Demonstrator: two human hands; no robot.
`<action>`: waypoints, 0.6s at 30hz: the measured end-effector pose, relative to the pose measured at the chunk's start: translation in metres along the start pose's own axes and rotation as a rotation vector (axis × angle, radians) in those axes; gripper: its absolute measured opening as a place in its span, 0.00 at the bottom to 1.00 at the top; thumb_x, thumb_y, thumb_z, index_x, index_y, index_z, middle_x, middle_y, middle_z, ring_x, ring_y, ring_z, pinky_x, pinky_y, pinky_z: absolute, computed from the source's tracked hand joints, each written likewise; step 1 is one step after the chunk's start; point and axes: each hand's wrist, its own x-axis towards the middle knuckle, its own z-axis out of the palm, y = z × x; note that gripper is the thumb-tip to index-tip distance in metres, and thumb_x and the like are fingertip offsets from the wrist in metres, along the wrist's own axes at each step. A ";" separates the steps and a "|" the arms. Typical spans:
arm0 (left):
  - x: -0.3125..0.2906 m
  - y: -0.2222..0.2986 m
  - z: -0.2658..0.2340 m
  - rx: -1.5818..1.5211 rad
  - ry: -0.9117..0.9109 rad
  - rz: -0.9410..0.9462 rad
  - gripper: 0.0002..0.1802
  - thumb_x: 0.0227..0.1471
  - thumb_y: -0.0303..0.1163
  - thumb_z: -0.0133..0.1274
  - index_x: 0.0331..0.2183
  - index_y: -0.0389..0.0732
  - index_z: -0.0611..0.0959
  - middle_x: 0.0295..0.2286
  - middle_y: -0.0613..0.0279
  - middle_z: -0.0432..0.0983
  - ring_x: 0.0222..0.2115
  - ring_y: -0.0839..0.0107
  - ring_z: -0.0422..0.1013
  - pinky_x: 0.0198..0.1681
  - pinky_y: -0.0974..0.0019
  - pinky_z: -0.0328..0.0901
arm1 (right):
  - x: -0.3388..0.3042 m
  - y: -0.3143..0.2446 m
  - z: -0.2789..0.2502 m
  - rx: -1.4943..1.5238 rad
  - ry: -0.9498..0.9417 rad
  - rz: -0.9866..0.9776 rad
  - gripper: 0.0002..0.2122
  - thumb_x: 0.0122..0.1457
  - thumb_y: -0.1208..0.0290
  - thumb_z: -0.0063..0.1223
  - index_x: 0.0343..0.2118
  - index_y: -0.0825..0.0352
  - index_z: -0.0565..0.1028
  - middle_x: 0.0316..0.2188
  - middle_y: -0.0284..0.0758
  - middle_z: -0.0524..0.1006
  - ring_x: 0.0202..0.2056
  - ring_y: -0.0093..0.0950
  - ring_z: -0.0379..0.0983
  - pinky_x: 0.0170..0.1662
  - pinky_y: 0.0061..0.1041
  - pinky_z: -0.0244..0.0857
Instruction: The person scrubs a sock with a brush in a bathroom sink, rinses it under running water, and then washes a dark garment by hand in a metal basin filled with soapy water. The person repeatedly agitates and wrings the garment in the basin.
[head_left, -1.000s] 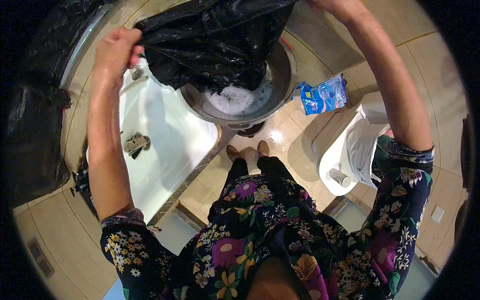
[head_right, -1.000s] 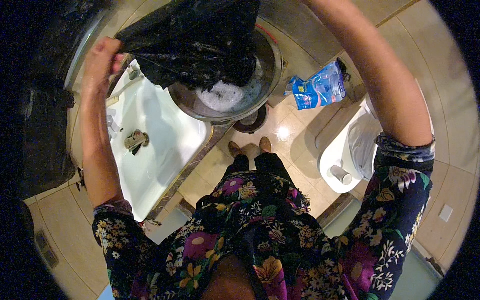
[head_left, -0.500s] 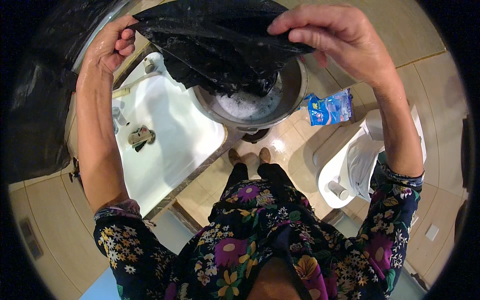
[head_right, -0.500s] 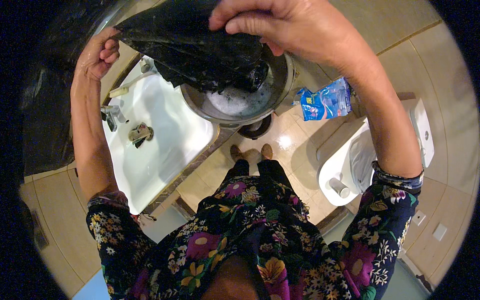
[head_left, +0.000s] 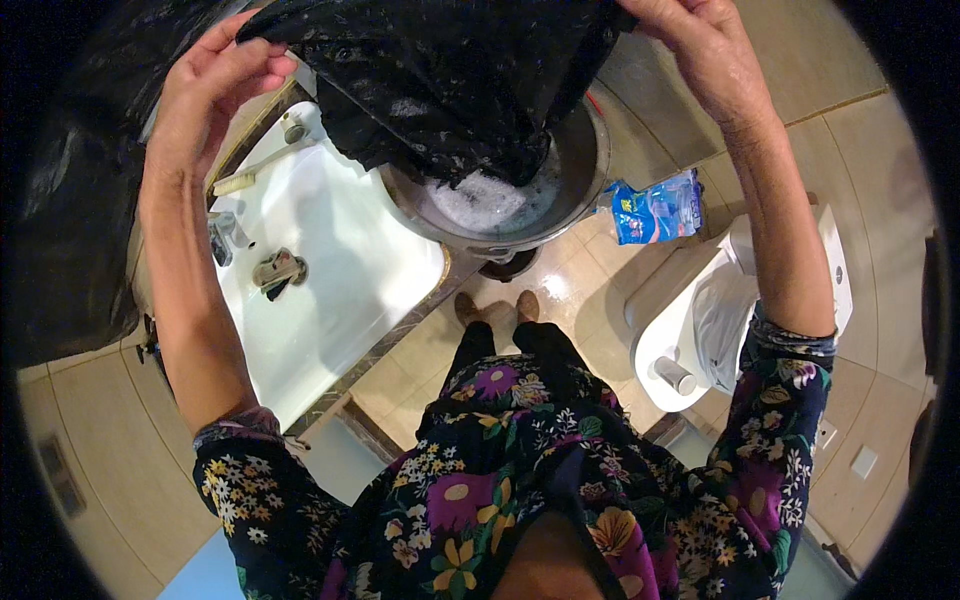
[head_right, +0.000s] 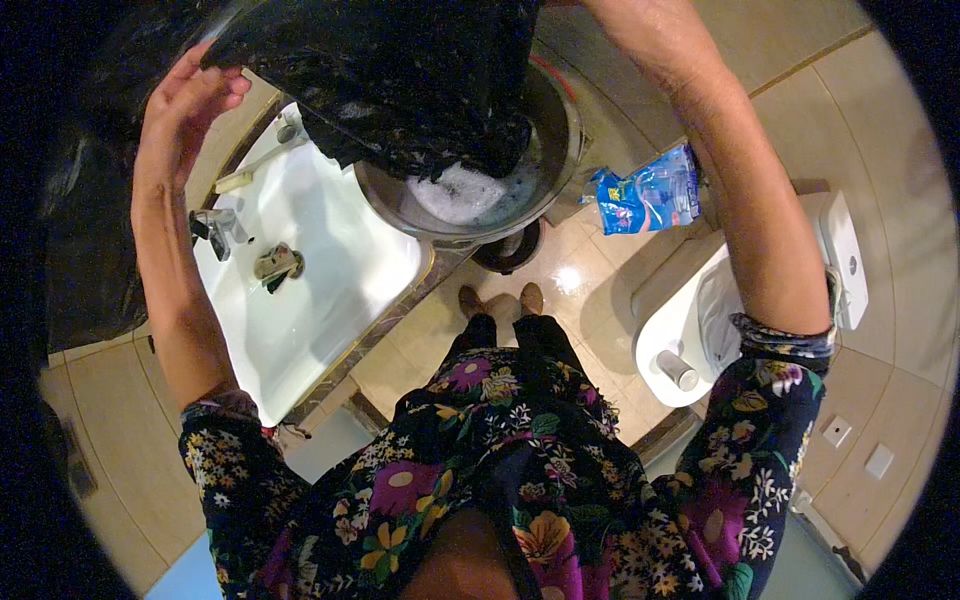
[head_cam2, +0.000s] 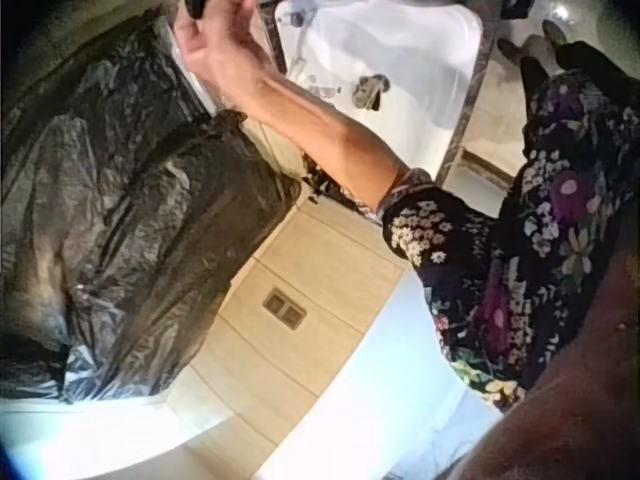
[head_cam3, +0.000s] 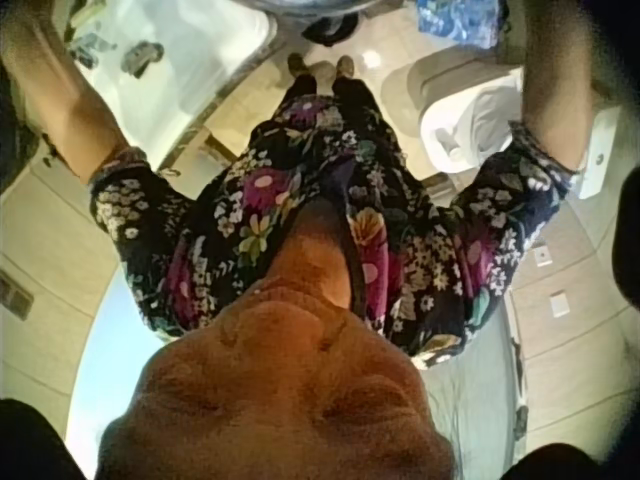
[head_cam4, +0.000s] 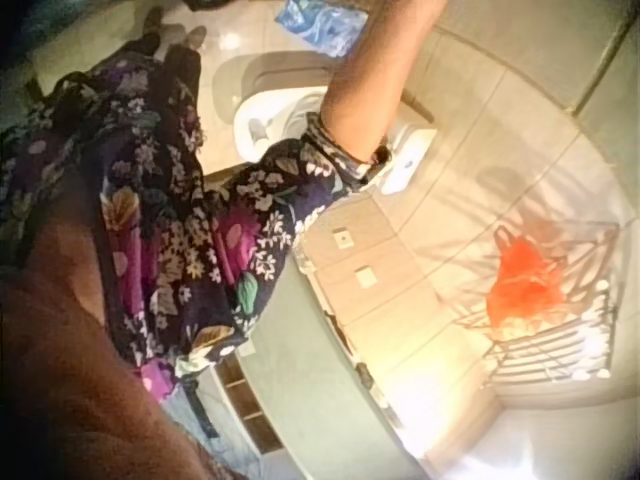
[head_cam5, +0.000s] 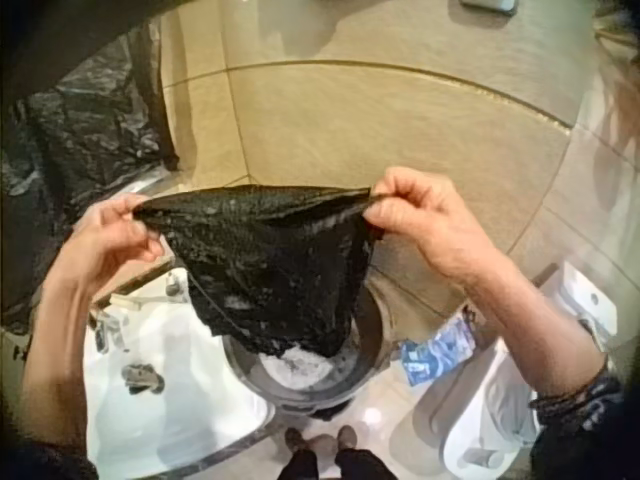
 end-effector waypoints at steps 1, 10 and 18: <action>-0.004 0.000 0.010 0.195 0.013 0.090 0.21 0.45 0.29 0.55 0.43 0.33 0.72 0.26 0.59 0.75 0.26 0.75 0.72 0.31 0.76 0.67 | -0.004 -0.006 0.004 0.252 0.043 0.122 0.07 0.52 0.66 0.51 0.27 0.64 0.70 0.24 0.32 0.72 0.26 0.32 0.67 0.34 0.25 0.62; -0.098 -0.049 0.052 0.779 -0.374 -0.049 0.04 0.45 0.23 0.50 0.28 0.33 0.73 0.20 0.55 0.67 0.22 0.66 0.65 0.26 0.66 0.60 | -0.088 0.031 0.028 -0.192 -0.503 0.416 0.22 0.41 0.86 0.49 0.44 0.66 0.70 0.41 0.35 0.72 0.45 0.23 0.65 0.45 0.23 0.64; -0.100 -0.049 0.072 0.598 -0.301 0.053 0.05 0.47 0.25 0.50 0.28 0.33 0.75 0.35 0.54 0.71 0.33 0.55 0.69 0.36 0.61 0.64 | -0.105 0.061 0.015 -0.391 -0.438 0.124 0.10 0.43 0.82 0.53 0.31 0.71 0.71 0.38 0.41 0.73 0.39 0.35 0.70 0.42 0.28 0.65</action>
